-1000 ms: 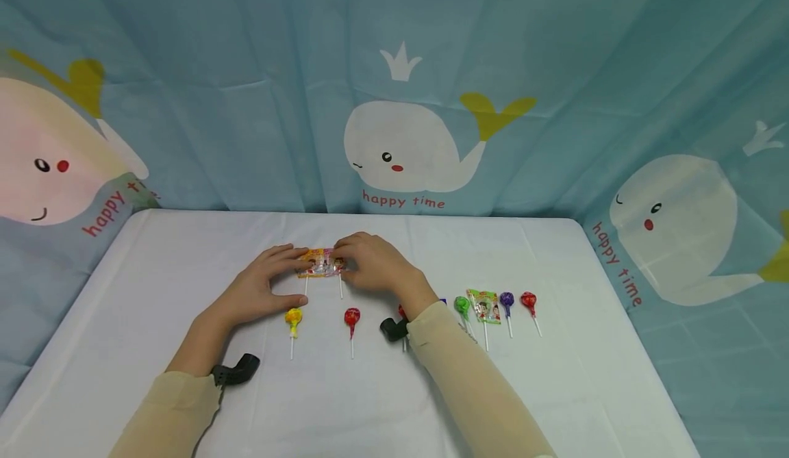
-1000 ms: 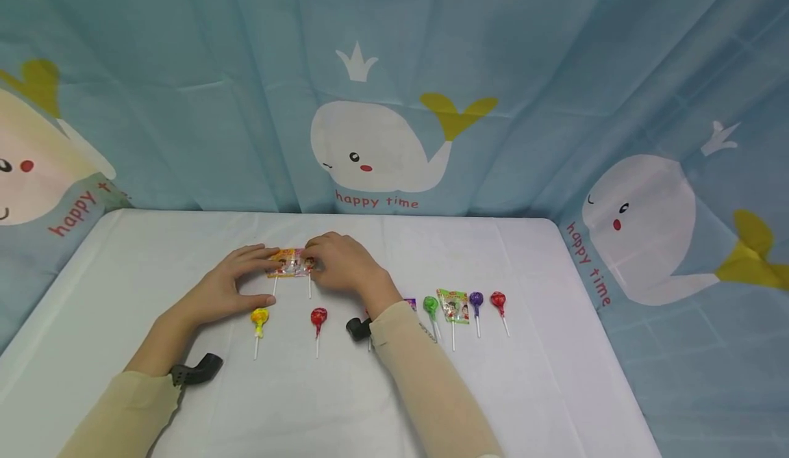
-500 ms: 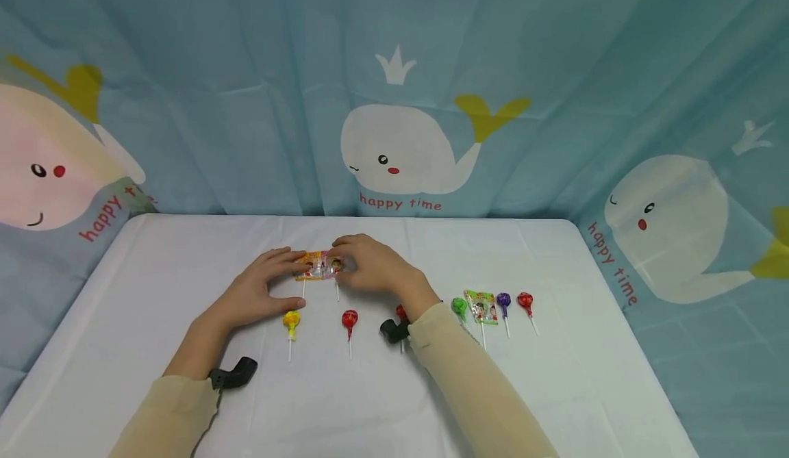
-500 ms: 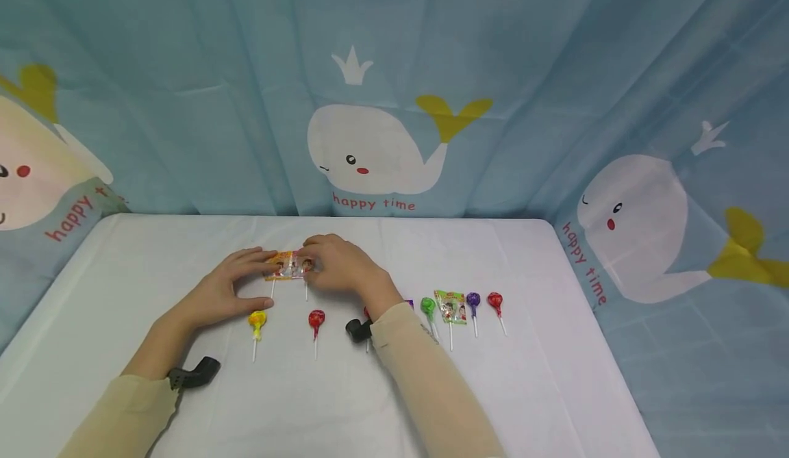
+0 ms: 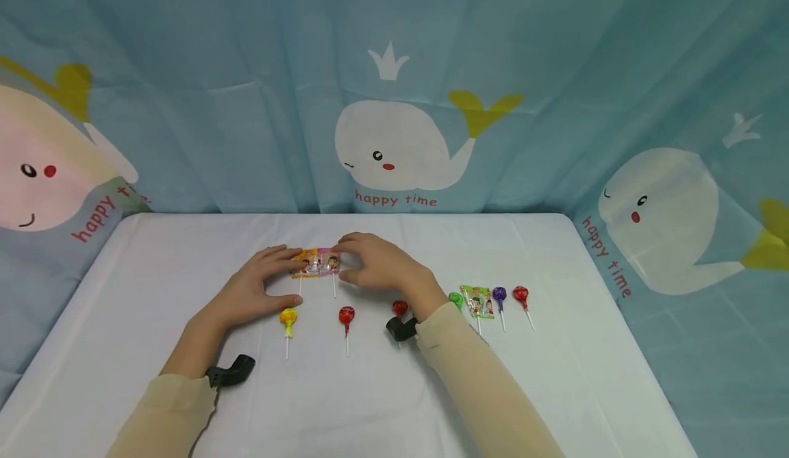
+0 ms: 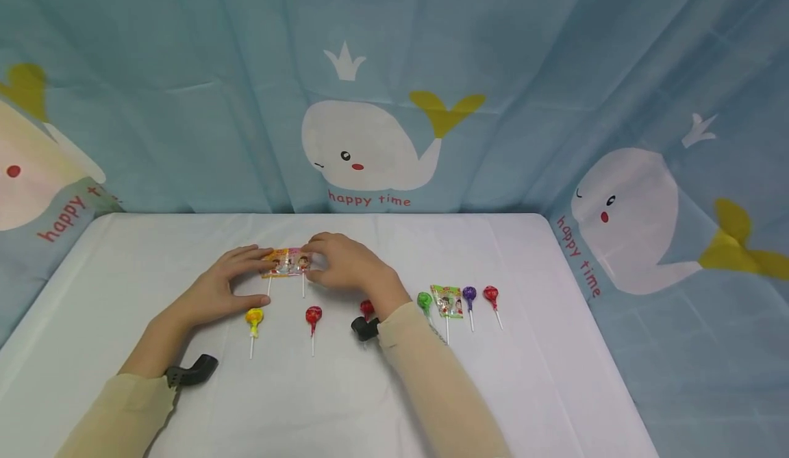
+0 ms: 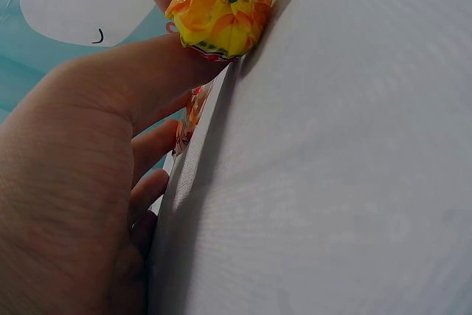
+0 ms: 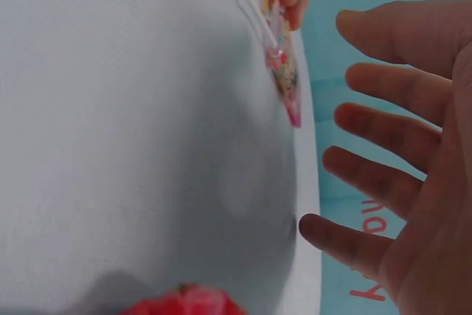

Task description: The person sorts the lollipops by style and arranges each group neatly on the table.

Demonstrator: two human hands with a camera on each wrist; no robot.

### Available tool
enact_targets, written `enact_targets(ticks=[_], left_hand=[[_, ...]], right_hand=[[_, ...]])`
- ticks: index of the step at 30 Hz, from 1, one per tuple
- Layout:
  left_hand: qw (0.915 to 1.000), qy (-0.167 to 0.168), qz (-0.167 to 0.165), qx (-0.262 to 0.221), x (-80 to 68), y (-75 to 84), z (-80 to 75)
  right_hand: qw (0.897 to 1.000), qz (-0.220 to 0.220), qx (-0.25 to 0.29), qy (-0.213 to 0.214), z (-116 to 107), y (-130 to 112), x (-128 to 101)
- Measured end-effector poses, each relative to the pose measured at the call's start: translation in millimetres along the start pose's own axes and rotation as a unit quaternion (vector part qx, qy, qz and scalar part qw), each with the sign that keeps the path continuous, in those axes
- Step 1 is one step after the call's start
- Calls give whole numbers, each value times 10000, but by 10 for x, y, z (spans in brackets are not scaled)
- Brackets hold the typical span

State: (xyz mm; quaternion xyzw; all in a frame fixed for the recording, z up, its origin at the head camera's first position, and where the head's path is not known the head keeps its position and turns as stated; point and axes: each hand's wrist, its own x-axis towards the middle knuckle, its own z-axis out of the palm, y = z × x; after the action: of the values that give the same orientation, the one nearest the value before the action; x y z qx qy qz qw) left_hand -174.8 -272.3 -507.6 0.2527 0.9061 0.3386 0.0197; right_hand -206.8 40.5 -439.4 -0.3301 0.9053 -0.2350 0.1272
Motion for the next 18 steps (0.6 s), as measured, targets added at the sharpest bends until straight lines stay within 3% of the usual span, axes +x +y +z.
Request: enact_targets(ticks=[18], left_hand=[[9999,-98,-86,65,14,-19,12]], right_hand=[[9992,256,258,-187,-30,11,-287]])
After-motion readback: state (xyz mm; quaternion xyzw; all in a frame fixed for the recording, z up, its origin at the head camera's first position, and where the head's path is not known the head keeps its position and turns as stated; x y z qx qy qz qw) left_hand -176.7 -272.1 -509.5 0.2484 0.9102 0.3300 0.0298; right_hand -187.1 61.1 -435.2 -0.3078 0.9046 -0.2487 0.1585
